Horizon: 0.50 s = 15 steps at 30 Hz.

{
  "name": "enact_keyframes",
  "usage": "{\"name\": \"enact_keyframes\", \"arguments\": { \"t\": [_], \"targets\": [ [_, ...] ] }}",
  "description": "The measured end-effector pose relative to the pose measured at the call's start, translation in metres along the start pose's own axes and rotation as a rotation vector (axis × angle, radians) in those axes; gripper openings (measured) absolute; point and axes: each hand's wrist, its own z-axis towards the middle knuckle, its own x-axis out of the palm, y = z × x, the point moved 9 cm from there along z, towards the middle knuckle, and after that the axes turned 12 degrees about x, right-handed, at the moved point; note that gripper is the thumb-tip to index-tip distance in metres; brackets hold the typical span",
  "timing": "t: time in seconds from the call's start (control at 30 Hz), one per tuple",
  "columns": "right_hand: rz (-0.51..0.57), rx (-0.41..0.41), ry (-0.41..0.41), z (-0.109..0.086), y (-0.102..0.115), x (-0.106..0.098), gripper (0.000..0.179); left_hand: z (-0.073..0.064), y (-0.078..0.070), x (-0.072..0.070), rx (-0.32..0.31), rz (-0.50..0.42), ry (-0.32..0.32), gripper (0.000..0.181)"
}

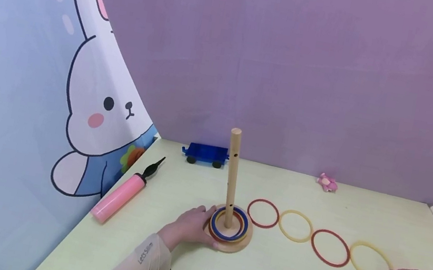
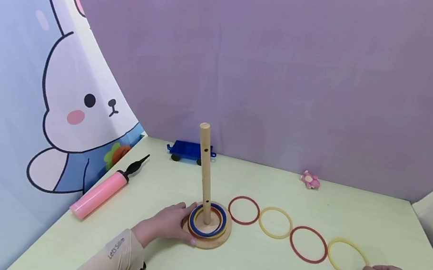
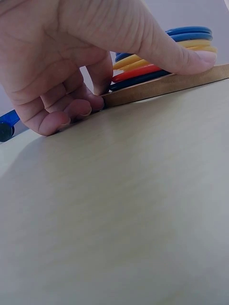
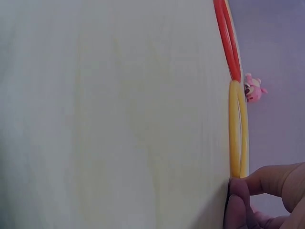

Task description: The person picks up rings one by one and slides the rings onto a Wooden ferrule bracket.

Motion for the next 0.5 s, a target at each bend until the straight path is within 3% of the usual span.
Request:
{"name": "enact_keyframes", "arguments": {
  "t": [0.27, 0.5],
  "targets": [
    [-0.090, -0.035, -0.020, -0.0041, 0.0030, 0.0005, 0.029, -0.0015, 0.0000, -0.0001, -0.017, -0.010, 0.000, 0.114],
    [-0.026, -0.020, 0.007, -0.0022, 0.0007, -0.0004, 0.029, -0.0010, -0.0012, -0.0008, -0.007, 0.004, -0.001, 0.113]
  ]
}}
